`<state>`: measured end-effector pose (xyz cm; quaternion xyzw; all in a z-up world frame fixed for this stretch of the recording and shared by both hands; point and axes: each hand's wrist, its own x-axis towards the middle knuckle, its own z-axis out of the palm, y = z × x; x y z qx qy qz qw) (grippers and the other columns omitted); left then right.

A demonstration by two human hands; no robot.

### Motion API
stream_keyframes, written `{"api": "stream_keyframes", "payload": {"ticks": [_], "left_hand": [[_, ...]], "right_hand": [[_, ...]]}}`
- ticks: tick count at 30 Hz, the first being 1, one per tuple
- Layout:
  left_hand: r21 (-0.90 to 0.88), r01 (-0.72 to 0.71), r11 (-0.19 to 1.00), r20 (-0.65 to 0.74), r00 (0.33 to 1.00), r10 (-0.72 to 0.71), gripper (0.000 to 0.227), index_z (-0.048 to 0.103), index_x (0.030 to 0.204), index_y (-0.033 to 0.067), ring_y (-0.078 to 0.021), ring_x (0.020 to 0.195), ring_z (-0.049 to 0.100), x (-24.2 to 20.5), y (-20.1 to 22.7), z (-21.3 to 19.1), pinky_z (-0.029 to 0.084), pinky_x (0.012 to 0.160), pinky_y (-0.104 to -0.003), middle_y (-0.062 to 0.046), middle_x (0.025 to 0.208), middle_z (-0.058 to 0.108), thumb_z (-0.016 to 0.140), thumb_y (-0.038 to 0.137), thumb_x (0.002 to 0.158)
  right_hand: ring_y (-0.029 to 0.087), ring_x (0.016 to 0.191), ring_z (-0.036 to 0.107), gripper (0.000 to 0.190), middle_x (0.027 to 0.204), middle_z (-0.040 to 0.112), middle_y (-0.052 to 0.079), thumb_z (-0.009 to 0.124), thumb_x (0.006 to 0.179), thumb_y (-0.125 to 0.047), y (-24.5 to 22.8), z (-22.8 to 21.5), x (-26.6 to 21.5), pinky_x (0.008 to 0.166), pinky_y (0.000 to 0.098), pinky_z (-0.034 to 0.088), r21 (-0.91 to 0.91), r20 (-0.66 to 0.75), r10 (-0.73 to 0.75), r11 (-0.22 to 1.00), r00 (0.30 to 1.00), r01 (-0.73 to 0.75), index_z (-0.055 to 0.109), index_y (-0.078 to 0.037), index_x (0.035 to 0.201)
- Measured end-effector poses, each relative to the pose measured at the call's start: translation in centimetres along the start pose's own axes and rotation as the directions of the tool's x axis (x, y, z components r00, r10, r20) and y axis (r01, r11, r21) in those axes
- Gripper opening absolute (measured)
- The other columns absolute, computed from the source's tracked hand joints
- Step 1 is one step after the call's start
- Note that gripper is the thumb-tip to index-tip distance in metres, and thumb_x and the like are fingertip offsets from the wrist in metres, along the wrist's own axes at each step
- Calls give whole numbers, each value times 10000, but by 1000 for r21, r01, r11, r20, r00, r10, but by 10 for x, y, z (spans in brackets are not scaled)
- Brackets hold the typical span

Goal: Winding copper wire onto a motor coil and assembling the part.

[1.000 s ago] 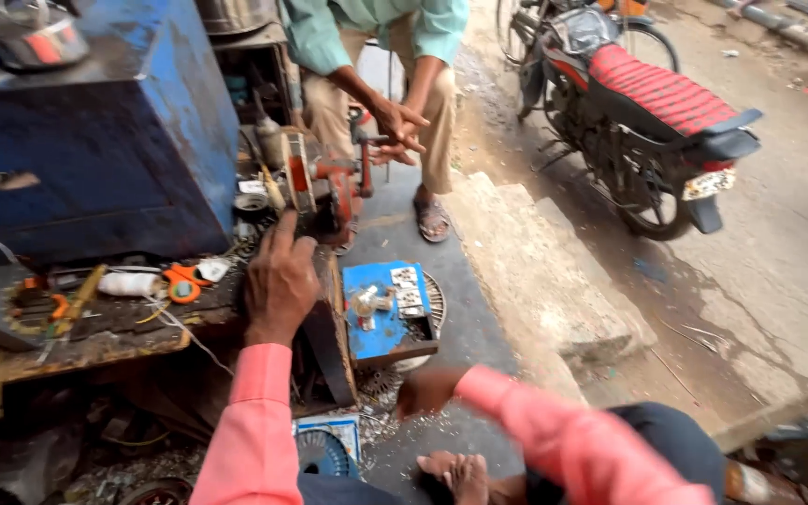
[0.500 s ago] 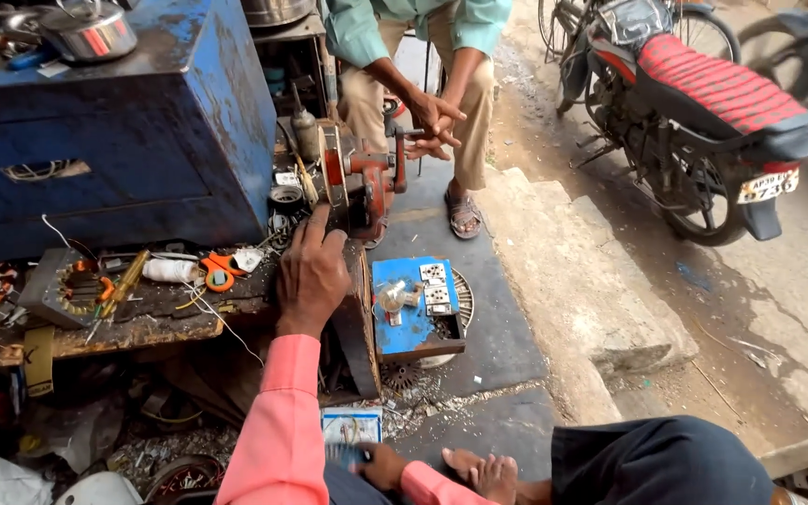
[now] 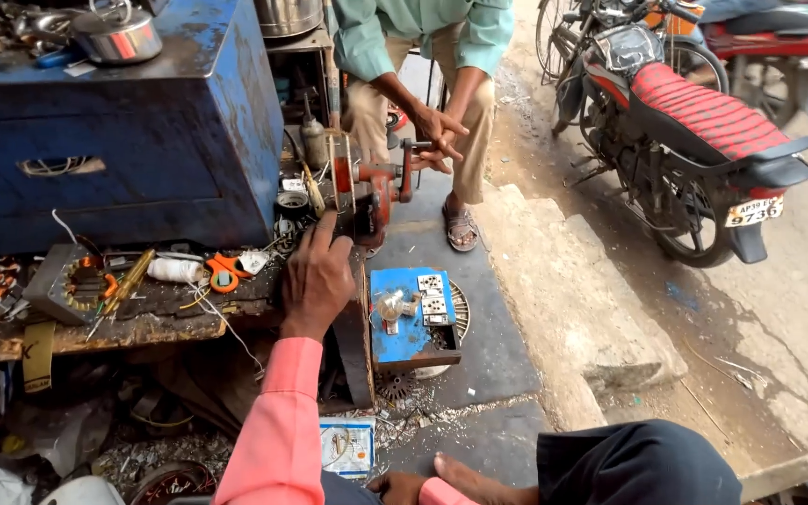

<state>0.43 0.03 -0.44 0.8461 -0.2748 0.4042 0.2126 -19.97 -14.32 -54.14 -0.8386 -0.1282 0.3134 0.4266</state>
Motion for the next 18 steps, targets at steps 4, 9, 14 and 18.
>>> {"api": "stream_keyframes", "payload": {"ticks": [4,9,14,18], "left_hand": [[-10,0,1000,-3,1000,0,15,625,833,-27,-431,1129,648,-6,0,1,580,862,-491,-260,1378,598,625,-41,840],[-5,0,1000,2,1000,0,16,636,830,-20,-427,1138,648,-3,-1,0,585,861,-484,-259,1388,591,646,-29,839],[9,10,1000,9,1000,-10,24,643,813,-13,-426,1174,642,-4,-3,4,587,882,-479,-253,1399,586,653,-26,830],[-6,28,1000,18,999,-28,36,640,801,-11,-427,1186,635,-5,-2,3,583,883,-484,-252,1404,583,658,-16,832]], "right_hand": [[325,1065,711,553,1185,758,215,640,832,-117,0,-32,18,939,399,549,-34,85,3,999,996,0,672,-101,1384],[267,865,706,582,1093,727,153,659,920,-174,-65,-135,41,698,399,590,114,247,226,959,942,-260,520,-145,1484],[194,682,697,249,864,774,90,710,938,-286,-245,-340,-48,600,326,584,-310,-43,113,943,993,-121,791,-151,1131],[188,517,634,355,647,695,97,719,889,-381,-261,-479,-81,534,363,540,-695,-147,120,694,982,-189,747,-33,818]]}}
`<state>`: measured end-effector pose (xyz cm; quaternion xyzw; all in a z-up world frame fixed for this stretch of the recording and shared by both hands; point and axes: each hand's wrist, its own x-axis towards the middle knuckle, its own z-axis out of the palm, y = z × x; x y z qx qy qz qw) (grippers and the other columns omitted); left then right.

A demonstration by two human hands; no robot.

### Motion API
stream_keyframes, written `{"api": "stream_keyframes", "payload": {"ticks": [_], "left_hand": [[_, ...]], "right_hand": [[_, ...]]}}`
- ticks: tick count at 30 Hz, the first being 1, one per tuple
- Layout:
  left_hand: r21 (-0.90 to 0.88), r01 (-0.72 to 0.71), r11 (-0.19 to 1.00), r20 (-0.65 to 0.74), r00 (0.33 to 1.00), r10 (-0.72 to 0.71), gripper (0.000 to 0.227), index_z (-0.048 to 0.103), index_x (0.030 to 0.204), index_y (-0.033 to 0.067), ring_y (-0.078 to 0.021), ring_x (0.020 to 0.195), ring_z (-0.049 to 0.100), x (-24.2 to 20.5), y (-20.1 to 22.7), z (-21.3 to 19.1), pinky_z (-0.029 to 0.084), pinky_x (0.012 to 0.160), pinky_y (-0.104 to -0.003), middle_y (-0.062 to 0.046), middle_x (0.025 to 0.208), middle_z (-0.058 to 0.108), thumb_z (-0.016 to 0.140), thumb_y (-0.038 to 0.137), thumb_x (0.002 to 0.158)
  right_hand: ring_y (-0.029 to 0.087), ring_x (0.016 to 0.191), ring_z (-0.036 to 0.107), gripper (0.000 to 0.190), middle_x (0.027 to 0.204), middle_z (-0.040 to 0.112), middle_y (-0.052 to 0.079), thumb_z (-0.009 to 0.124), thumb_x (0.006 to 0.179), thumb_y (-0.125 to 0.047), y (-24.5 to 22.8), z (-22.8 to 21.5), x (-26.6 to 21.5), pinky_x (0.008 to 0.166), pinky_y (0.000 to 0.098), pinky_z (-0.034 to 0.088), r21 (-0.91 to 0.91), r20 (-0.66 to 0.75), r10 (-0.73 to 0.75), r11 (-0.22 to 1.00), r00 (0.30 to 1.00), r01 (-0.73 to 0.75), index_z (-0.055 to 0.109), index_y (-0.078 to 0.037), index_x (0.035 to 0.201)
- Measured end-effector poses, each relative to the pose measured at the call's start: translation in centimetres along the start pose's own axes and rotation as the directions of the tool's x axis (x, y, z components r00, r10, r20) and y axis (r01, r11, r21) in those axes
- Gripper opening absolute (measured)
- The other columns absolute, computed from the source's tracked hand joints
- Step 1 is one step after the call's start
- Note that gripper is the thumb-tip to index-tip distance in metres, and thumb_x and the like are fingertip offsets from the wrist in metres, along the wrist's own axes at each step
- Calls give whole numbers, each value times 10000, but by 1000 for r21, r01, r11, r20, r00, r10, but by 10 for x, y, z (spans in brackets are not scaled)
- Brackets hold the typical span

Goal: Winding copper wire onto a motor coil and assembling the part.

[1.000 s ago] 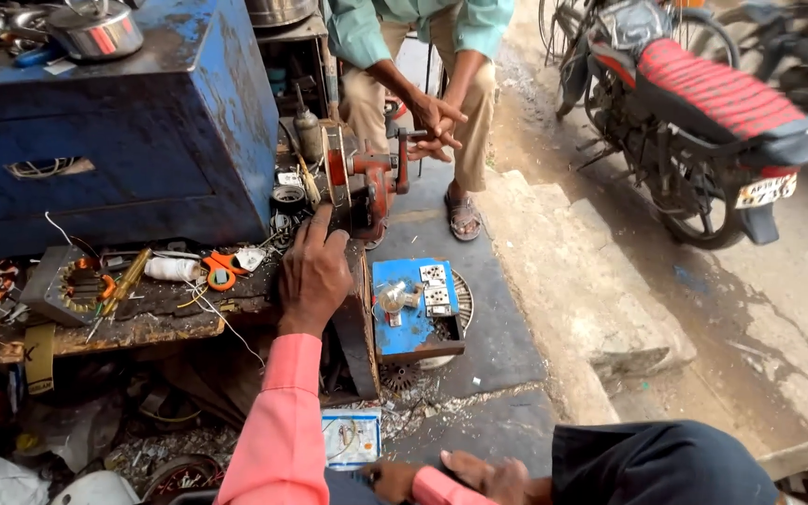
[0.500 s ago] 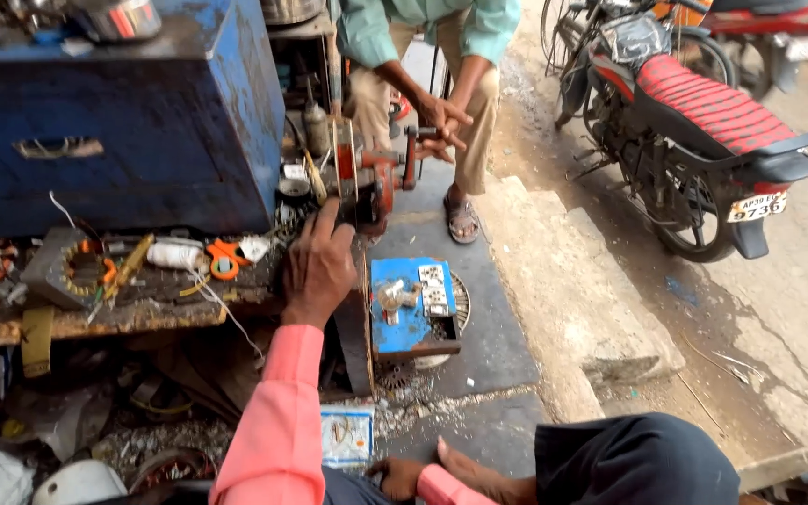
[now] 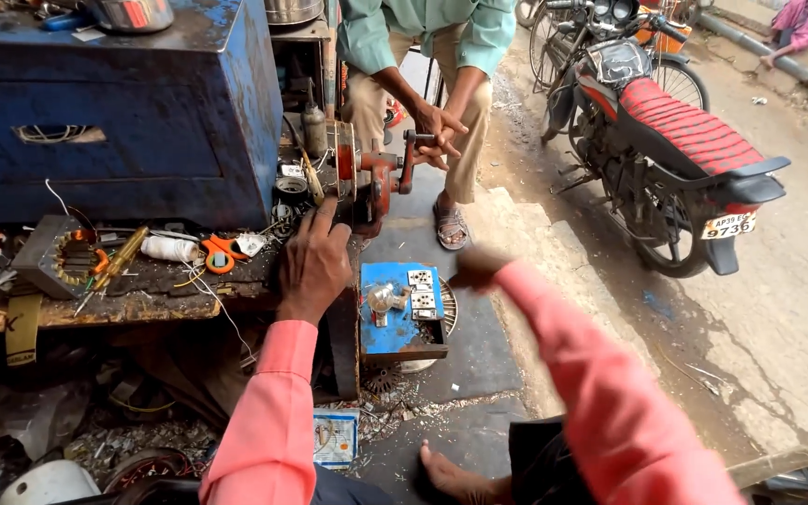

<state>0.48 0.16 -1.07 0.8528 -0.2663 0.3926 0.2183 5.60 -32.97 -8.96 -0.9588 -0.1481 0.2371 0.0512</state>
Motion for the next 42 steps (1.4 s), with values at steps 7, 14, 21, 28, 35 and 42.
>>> {"api": "stream_keyframes", "payload": {"ticks": [7,14,21,28,35,42], "left_hand": [[-1,-6,1000,-5,1000,6,41,623,785,-17,-438,1192,628,-1,0,2,580,884,-494,-259,1389,590,642,-19,821],[-19,7,1000,5,1000,-7,25,637,821,-14,-445,1134,632,-1,-2,0,572,841,-511,-256,1374,604,620,-32,819],[-27,-31,999,-41,999,30,19,615,791,-19,-438,1140,630,-1,1,-5,569,856,-492,-256,1363,602,630,-21,802],[-25,-11,1000,-38,999,11,27,612,792,-16,-439,1157,627,1,0,-2,565,872,-502,-248,1376,603,635,-21,804],[-31,8,1000,-31,999,-9,41,611,776,-5,-453,1188,621,-3,-3,3,566,899,-497,-257,1395,591,637,-16,806],[-36,-16,999,-41,999,15,23,615,806,-1,-451,1175,627,3,-2,-1,565,880,-505,-257,1384,597,632,-16,807]], "right_hand": [[201,512,648,436,617,703,51,648,1006,-375,124,-10,-74,538,351,560,389,-333,422,876,843,-285,724,-53,722],[174,1256,588,390,1341,675,74,561,995,-270,-126,33,-315,1065,340,436,742,-376,527,664,763,-94,628,-164,1365],[334,1172,653,604,1396,636,132,752,904,-401,136,64,-75,974,462,557,490,45,534,725,845,-484,580,-185,1442],[294,1071,713,666,1314,687,112,819,822,-408,85,48,-27,801,439,657,322,47,444,841,895,-435,606,-197,1417],[289,1108,714,638,1320,695,118,831,817,-401,93,59,-3,820,419,653,291,28,384,880,923,-375,642,-173,1382],[230,861,617,671,1203,673,184,830,848,-327,154,69,31,679,404,606,504,-23,375,805,927,-313,582,-206,1460]]}}
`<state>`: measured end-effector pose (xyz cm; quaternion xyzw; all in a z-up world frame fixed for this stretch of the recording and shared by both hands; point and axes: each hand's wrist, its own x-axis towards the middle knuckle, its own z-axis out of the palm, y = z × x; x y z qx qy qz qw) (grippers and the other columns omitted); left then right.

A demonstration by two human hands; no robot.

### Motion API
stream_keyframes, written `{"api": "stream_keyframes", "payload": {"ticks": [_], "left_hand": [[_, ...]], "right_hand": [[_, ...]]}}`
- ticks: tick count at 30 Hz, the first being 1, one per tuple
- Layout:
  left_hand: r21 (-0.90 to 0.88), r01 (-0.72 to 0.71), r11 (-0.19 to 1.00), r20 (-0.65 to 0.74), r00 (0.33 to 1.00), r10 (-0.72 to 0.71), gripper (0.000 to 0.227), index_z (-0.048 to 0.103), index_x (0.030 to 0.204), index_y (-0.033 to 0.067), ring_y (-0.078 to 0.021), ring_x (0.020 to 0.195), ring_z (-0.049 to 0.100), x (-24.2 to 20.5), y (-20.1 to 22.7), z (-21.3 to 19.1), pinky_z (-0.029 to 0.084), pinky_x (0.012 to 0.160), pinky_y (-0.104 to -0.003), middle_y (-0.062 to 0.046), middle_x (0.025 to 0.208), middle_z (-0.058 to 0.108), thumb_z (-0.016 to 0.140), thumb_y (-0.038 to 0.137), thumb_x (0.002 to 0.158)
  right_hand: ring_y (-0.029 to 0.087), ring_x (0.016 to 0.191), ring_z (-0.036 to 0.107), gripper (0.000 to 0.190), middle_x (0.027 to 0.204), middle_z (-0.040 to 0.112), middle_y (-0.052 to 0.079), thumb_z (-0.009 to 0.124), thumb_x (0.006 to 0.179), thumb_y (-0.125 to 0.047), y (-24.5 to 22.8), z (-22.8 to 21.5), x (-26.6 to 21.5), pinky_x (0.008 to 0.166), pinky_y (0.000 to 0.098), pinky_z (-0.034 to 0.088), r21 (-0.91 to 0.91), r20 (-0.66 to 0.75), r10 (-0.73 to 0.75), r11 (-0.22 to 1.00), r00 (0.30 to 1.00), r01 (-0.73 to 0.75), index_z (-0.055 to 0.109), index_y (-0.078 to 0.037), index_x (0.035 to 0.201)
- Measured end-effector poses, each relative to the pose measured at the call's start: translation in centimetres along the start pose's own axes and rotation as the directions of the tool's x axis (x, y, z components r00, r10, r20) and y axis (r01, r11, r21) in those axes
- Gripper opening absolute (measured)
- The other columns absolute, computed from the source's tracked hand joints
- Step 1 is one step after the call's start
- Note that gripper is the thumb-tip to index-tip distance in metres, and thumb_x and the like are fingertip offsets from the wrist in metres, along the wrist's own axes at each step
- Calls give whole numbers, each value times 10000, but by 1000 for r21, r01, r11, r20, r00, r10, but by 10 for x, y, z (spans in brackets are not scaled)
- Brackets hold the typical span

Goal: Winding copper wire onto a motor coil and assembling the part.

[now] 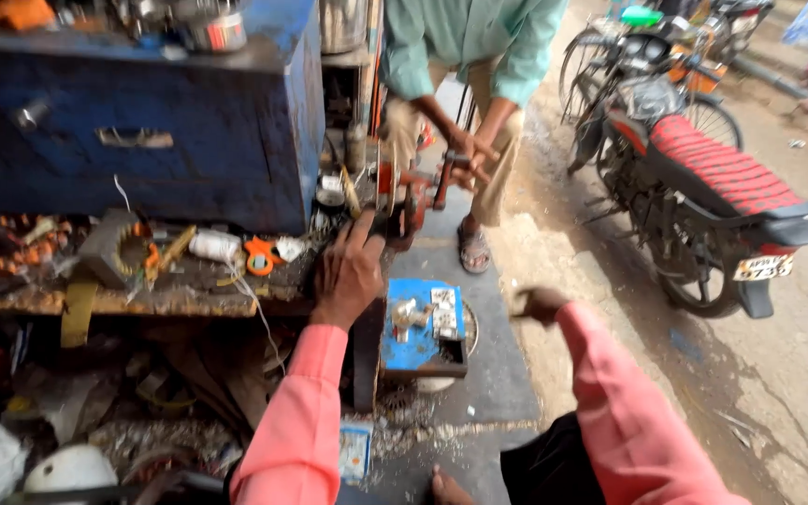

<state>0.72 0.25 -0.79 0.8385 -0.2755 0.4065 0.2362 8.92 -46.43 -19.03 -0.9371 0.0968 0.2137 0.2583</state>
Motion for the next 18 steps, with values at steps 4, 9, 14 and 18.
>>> {"api": "stream_keyframes", "payload": {"ticks": [4,9,14,18], "left_hand": [[6,-16,1000,-27,1000,16,29,623,822,5,-447,1171,642,-8,1,1,571,862,-507,-250,1369,606,642,-13,810],[-13,-9,1000,-6,1000,8,133,591,772,-13,-464,1177,642,-9,-5,8,598,872,-470,-289,1392,582,682,35,856],[-61,-2,998,-24,1000,1,155,594,764,-11,-488,1175,631,-6,0,0,592,876,-489,-290,1367,578,706,74,831],[-57,20,998,-20,1000,-21,113,577,773,-4,-456,1218,624,-9,0,0,585,893,-492,-266,1402,579,655,20,852]], "right_hand": [[246,974,703,515,1069,729,71,659,881,-70,-29,-36,-4,727,403,610,729,-232,-337,561,912,393,536,-77,1381],[228,1051,695,573,1242,650,72,633,1017,-179,-192,-65,-113,816,386,633,712,-451,-395,382,800,589,410,-88,1537],[183,1037,715,556,1216,666,49,599,1068,-258,-257,-92,-135,818,358,640,557,-573,-492,351,655,752,384,-89,1552],[159,990,737,345,1139,731,87,607,1155,-199,-273,-107,-141,828,295,631,269,-606,-649,379,461,886,581,13,1427]]}}
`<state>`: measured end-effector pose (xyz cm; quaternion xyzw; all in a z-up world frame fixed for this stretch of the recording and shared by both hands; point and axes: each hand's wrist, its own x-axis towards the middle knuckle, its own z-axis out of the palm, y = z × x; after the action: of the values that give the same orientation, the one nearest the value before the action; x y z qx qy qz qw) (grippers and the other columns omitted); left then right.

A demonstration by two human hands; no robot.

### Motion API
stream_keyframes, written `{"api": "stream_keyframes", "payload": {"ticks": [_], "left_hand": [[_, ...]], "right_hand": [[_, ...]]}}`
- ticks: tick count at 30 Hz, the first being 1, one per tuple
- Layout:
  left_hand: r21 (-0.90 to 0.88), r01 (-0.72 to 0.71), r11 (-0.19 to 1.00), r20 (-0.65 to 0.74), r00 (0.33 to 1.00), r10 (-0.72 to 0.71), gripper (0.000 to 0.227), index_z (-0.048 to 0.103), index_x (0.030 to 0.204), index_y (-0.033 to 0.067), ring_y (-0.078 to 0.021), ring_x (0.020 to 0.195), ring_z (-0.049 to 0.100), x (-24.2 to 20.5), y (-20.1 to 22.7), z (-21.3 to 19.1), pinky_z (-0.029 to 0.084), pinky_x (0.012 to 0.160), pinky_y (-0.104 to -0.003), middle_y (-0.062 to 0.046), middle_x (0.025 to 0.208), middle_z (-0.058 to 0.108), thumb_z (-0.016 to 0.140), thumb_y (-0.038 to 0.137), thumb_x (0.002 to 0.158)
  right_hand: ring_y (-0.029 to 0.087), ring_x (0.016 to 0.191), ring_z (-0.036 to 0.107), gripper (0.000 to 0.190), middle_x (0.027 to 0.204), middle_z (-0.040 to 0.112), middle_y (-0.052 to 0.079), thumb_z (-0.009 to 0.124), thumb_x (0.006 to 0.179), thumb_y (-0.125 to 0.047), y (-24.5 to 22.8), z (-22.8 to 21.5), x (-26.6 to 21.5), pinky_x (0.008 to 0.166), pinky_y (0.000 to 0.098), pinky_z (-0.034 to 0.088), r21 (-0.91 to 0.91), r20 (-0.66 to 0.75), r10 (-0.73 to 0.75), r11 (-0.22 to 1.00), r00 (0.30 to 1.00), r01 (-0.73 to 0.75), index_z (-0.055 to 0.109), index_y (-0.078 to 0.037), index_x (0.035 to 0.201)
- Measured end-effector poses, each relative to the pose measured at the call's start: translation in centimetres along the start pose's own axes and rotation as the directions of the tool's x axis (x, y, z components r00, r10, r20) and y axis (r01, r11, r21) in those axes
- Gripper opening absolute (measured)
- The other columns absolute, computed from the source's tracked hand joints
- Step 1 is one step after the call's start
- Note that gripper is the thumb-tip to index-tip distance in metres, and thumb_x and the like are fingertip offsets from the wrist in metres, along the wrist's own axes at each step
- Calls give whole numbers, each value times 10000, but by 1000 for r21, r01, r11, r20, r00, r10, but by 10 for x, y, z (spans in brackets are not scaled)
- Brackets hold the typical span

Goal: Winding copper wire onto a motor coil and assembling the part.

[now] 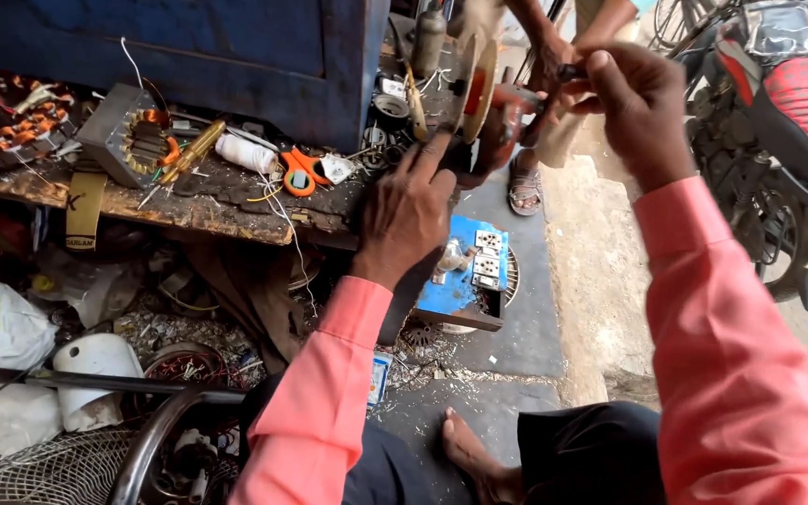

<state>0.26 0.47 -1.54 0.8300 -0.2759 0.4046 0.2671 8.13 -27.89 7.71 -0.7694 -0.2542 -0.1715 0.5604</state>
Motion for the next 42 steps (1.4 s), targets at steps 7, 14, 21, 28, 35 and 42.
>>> {"api": "stream_keyframes", "payload": {"ticks": [7,14,21,28,35,42], "left_hand": [[-53,-1,999,-44,999,-1,107,558,812,-1,-440,1262,594,1,2,-6,568,940,-498,-253,1407,571,640,34,872],[-44,-11,999,-79,997,7,81,562,859,-7,-419,1204,625,3,5,-12,557,864,-458,-249,1345,596,634,31,865],[-46,62,997,-25,998,-63,55,612,929,25,-292,859,610,-1,6,-12,511,746,-434,-109,900,560,642,35,884],[-30,47,998,-40,998,-48,128,651,1001,5,-284,847,610,-3,5,-9,506,784,-430,-104,879,573,659,60,885],[-13,20,1000,-34,999,-21,174,666,1032,-3,-287,840,620,-4,4,-9,502,771,-432,-107,885,588,671,71,874],[2,18,1000,-57,998,-18,171,664,1057,-11,-272,820,620,-4,5,-8,509,751,-414,-100,875,583,665,59,901]], "right_hand": [[131,900,727,132,1029,739,93,650,1098,19,-39,-5,-13,777,244,601,-324,88,-61,942,994,87,730,31,1202],[82,825,703,47,947,755,60,702,1043,8,-51,-18,-32,752,207,568,-322,188,44,947,981,19,744,29,1043],[141,800,751,148,892,809,58,758,874,-74,-48,-14,-40,739,287,608,-513,342,335,849,878,-124,788,-46,1016],[118,671,780,234,787,836,10,783,866,-338,16,8,-30,673,299,631,-687,620,488,716,615,124,836,-157,1005],[341,816,705,290,917,735,157,695,922,-294,102,23,13,715,451,564,-889,248,426,458,870,29,742,-134,1159],[238,818,737,202,943,766,159,655,1041,-171,-25,-21,24,760,398,597,-672,193,242,739,951,-52,747,-10,1122]]}}
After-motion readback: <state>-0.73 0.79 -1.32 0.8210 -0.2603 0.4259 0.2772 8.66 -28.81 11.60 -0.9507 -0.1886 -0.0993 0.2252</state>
